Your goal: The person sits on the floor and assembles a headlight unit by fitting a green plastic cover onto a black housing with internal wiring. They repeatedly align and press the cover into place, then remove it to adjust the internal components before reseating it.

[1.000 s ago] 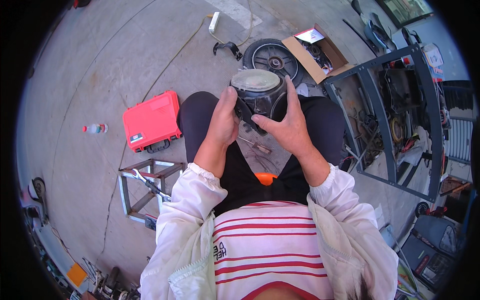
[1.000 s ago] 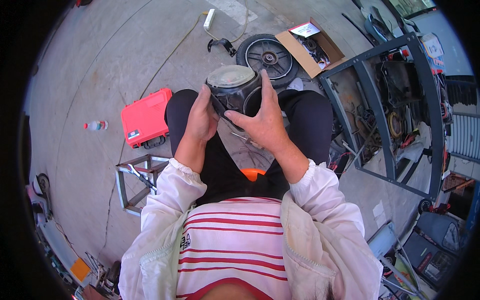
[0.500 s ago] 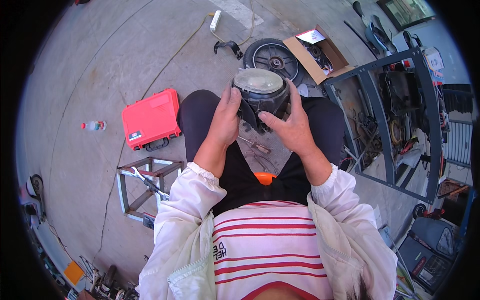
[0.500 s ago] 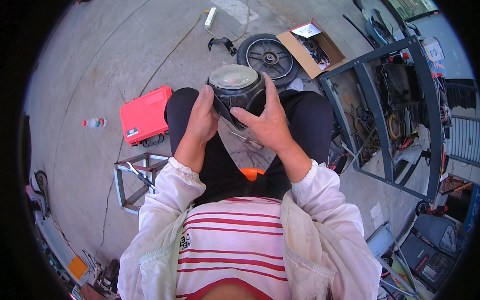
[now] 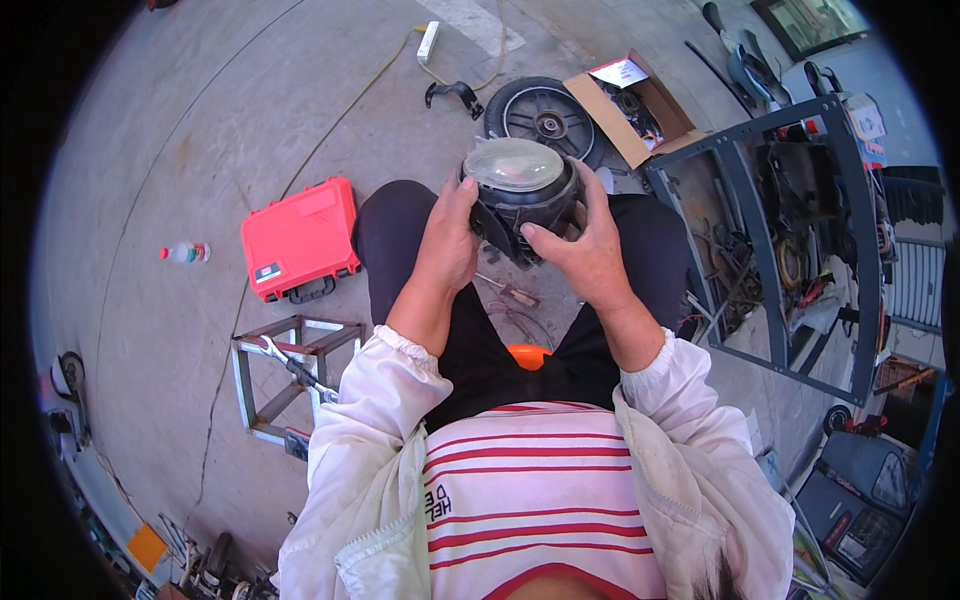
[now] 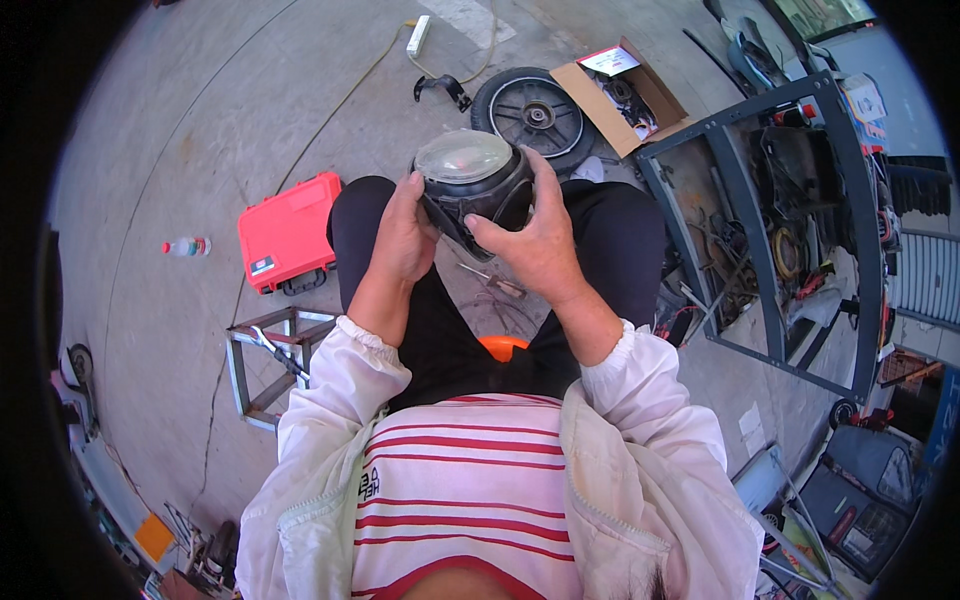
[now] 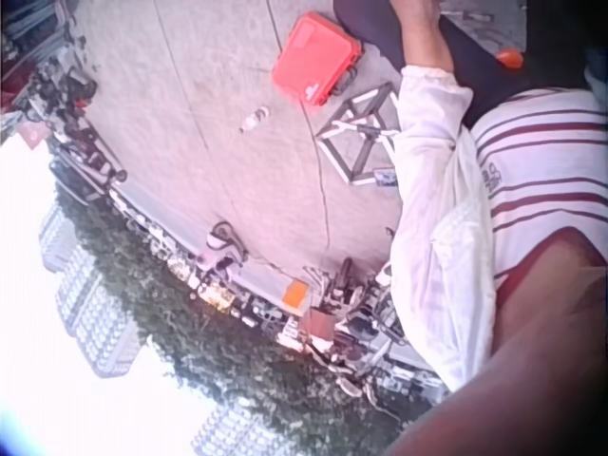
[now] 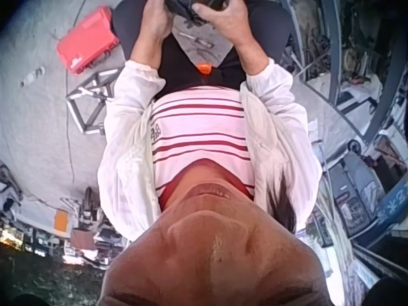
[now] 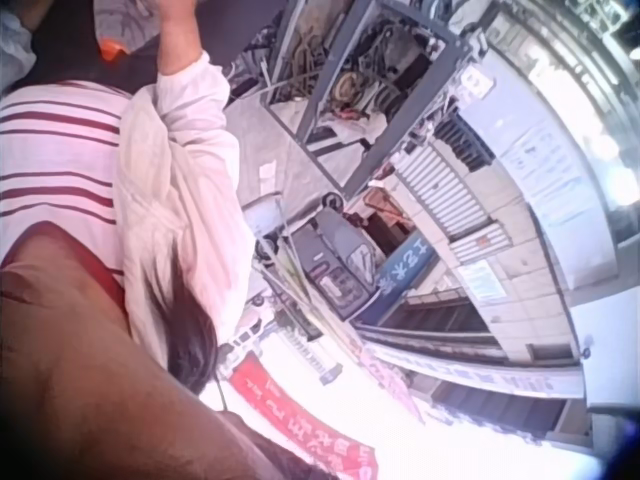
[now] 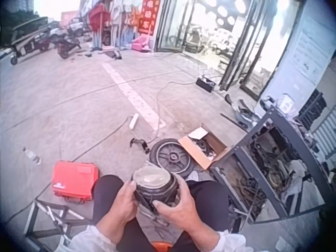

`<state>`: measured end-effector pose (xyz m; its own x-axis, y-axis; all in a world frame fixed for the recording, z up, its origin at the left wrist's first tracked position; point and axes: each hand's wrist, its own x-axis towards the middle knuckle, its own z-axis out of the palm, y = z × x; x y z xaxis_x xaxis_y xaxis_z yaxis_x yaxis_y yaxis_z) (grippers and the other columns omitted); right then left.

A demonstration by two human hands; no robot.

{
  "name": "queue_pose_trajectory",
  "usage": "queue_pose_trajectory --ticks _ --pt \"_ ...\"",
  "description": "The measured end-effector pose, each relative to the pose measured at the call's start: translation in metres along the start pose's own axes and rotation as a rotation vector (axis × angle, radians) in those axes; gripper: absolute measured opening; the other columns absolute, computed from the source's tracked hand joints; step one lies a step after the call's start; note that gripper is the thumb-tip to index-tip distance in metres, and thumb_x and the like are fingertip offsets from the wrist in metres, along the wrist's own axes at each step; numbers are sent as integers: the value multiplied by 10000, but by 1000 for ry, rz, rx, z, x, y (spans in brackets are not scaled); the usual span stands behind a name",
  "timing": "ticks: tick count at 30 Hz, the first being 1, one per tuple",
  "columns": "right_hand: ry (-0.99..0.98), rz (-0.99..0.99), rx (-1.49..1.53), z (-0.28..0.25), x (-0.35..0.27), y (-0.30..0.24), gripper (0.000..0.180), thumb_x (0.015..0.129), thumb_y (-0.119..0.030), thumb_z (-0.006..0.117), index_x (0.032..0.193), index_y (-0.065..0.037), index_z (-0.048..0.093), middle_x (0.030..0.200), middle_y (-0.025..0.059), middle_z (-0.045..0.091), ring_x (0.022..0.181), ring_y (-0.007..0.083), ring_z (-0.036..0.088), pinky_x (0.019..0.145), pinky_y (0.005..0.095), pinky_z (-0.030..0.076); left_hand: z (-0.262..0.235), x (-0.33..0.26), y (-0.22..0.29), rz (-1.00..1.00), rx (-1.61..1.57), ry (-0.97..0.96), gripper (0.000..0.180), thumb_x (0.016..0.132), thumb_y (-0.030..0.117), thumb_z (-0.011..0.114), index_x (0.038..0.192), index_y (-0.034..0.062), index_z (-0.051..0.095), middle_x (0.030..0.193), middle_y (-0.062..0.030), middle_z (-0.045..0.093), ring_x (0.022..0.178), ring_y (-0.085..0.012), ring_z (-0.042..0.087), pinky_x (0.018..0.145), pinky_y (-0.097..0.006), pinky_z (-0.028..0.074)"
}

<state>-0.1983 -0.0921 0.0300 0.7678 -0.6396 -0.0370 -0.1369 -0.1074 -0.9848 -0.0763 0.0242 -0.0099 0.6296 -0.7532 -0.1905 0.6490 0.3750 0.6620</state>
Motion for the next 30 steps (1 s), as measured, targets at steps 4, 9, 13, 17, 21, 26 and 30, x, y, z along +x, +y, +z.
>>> queue_pose_trajectory --ticks 4,9,13,17,21,26,30 --pt "-3 3 24 -2 2 -2 941 699 -214 833 1448 55 332 1364 220 479 1275 272 494 1077 365 397 -2 0 -3 -11 -11 11 462 1040 282 455 1395 -13 434 1332 -120 560 1221 -194 538 1052 -341 404" --pt "16 -12 -147 -1 2 -2 950 693 -257 829 1450 46 341 1376 253 469 1290 325 481 1089 390 383 -3 0 -4 -3 -14 34 441 1036 323 464 1348 12 486 1316 -107 588 1223 -210 553 1062 -369 403" --pt "24 -17 -169 0 2 -5 950 696 -273 825 1449 49 341 1380 269 463 1294 349 475 1095 401 377 -4 1 -6 15 -8 28 437 1030 343 475 1321 19 513 1311 -103 600 1227 -221 558 1069 -378 401" --pt "21 -16 -189 -1 2 -4 951 698 -275 825 1447 55 339 1382 274 460 1298 354 471 1097 405 375 -2 0 -4 -8 -24 53 442 1027 347 481 1318 16 515 1304 -101 604 1221 -217 561 1067 -369 402" --pt "17 -41 -219 -2 0 -3 956 700 -276 828 1450 55 334 1384 275 457 1301 359 469 1097 407 374 -2 0 -4 -20 -27 73 449 1025 351 487 1324 17 512 1302 -99 605 1217 -212 564 1066 -364 402" --pt "38 -42 -220 2 -1 -1 974 702 -284 833 1461 52 322 1384 277 450 1303 362 466 1098 408 373 -4 0 -5 -20 -12 54 474 1028 368 480 1345 15 496 1323 -104 592 1228 -221 558 1076 -371 398" --pt "33 -41 -224 4 -1 0 999 711 -294 835 1478 55 298 1391 284 442 1311 364 459 1102 406 369 -6 0 -6 -22 -11 26 503 1036 385 459 1369 8 478 1351 -118 576 1250 -233 546 1086 -384 395"
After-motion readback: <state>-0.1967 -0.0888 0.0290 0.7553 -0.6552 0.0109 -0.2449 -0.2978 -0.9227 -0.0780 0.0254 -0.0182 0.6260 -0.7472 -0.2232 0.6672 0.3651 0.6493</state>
